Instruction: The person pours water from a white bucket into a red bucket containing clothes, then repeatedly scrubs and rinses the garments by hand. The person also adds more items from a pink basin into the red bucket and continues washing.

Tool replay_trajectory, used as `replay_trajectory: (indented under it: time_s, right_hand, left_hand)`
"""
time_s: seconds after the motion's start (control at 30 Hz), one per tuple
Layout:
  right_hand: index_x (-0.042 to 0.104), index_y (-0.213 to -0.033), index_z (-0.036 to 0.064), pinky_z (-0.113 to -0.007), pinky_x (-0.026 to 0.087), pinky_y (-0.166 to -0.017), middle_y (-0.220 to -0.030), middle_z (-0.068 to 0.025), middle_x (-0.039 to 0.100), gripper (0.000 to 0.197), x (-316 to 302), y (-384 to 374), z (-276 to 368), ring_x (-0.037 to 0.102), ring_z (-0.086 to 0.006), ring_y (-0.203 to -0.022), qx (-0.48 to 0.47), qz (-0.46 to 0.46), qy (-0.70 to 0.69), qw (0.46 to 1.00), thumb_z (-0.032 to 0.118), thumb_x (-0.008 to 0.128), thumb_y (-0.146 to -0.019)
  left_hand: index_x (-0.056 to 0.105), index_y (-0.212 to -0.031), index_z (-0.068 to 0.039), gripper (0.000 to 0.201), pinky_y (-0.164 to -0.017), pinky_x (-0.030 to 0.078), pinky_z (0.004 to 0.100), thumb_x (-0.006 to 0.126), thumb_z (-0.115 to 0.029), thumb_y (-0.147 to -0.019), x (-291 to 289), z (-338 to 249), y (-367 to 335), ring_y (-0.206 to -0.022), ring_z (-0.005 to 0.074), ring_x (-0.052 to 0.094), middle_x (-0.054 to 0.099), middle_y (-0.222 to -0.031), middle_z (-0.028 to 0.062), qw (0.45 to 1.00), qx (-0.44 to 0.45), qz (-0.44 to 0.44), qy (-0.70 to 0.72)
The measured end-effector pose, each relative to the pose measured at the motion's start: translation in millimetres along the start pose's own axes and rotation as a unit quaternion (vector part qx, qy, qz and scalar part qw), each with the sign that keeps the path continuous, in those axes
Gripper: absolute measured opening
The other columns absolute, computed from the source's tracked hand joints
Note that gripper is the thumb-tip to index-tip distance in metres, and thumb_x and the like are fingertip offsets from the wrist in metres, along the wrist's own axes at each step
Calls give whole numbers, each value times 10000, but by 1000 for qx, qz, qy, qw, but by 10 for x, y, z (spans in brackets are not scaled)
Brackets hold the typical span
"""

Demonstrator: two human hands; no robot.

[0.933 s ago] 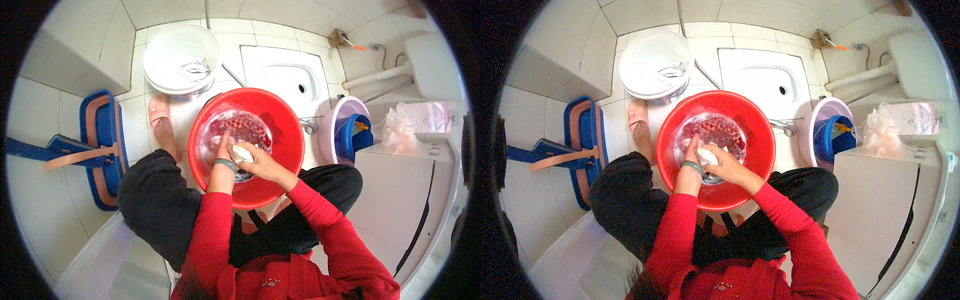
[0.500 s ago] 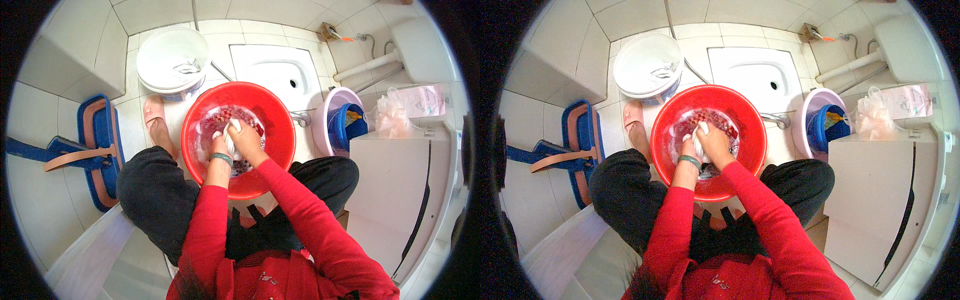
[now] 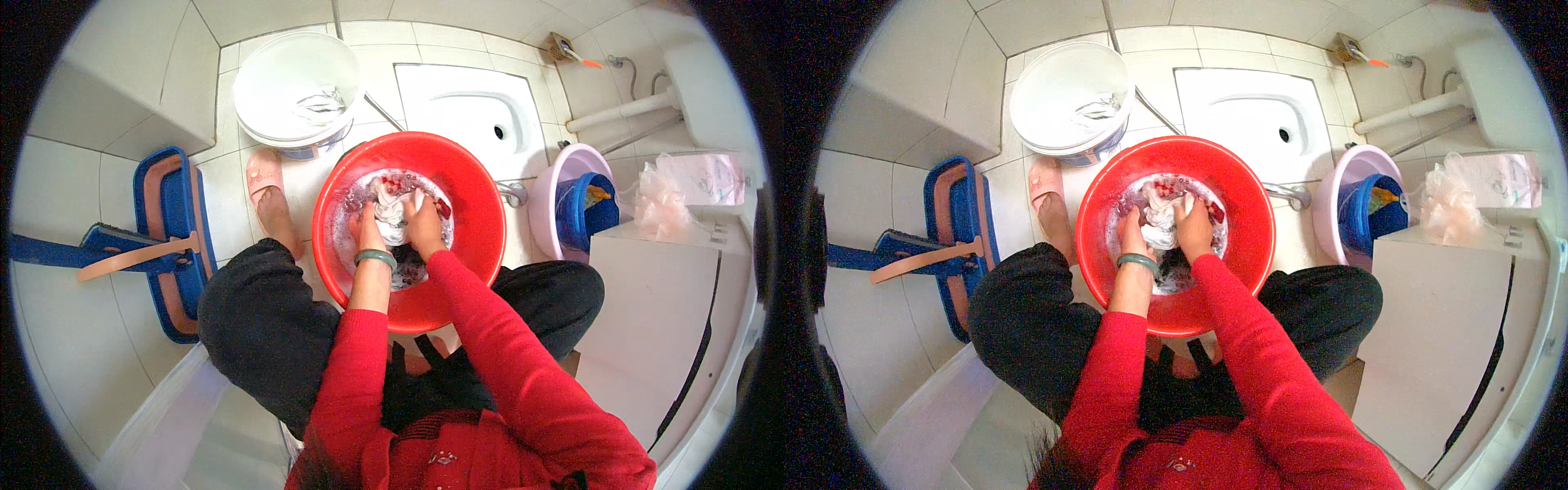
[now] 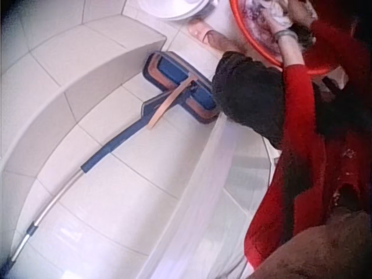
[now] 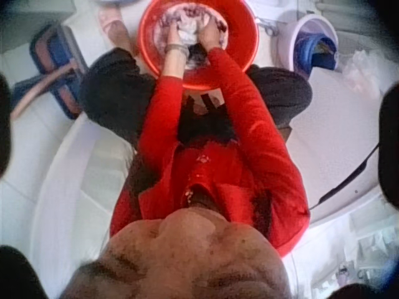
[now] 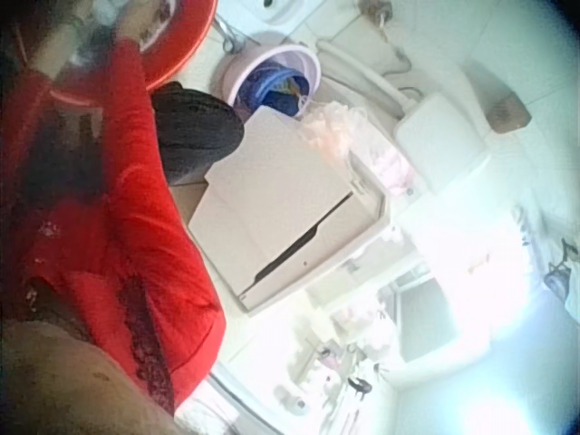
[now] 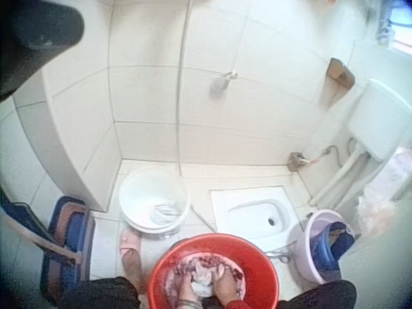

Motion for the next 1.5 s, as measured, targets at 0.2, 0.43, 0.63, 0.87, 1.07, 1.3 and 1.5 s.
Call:
replay_trajectory:
  time_s: [0.2, 0.43, 0.63, 0.87, 1.07, 1.3, 1.5]
  right_hand:
    - [579, -966, 18, -446, 474, -810, -1039, -264, 563, 223, 611, -80, -166, 588, -391, -898, -94, 182, 221, 953, 138, 522, -787]
    - [467, -1147, 10, -422, 456, -839, -1078, -257, 569, 435, 417, -161, 56, 569, -372, -990, -139, 223, 121, 957, 8, 539, -718]
    - [478, -1193, 90, -330, 484, -778, -992, -123, 604, 458, -96, 373, 662, 598, -212, -889, -186, 294, -159, 924, 23, 559, -748]
    - [555, -1027, 82, -399, 481, -733, -923, -190, 612, 278, -557, 1014, 1035, 610, -331, -856, -265, 162, -112, 944, 243, 606, -807]
    - [564, -908, 71, -498, 460, -646, -773, -221, 621, 356, -602, 397, 906, 603, -406, -746, -111, 18, 34, 993, 413, 487, -843]
    - [569, -901, 102, -463, 472, -668, -777, -215, 611, 314, -483, 893, 970, 598, -401, -757, -213, 98, -54, 971, 406, 531, -828]
    - [564, -1030, 69, -473, 445, -775, -947, -240, 616, 408, -210, 62, 340, 583, -409, -891, -30, 85, 42, 995, 423, 488, -844]
  left_hand:
    - [432, -1255, -171, 559, -888, 333, 489, 526, -463, -788, -199, 46, -22, -1137, 276, 383, 425, -1285, 77, 993, -72, -76, -63]
    - [376, -1318, -179, 662, -944, 272, 565, 531, -519, -772, -174, 294, 4, -1225, 330, 321, 387, -1340, 93, 980, -171, -30, -95]
    - [413, -1288, -242, 808, -940, 195, 657, 448, -780, -686, -137, 443, 30, -1226, 373, 324, 382, -1356, 124, 954, -301, 11, -19]
    - [568, -1011, -106, 485, -827, 464, 416, 434, -540, -841, 126, 429, -478, -923, 271, 575, 594, -1054, 107, 950, -108, 278, 89]
    - [592, -1088, -103, 488, -794, 500, 426, 300, -458, -926, 338, 368, -3, -878, 275, 614, 635, -997, 111, 960, -111, 249, 66]
    - [573, -938, -71, 385, -732, 510, 415, 484, -437, -853, 145, 294, -93, -797, 283, 612, 626, -908, 127, 961, -146, 221, 76]
    - [585, -1064, -14, 455, -762, 495, 374, 403, -393, -890, 263, 161, 66, -844, 269, 619, 636, -956, 124, 988, -77, 132, 2]
Point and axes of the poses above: each hand's wrist, its own y-axis away from the middle knuckle, its own x-axis out of the palm, z = x × y, the point moved 8 cm from there along -y, towards the middle knuckle
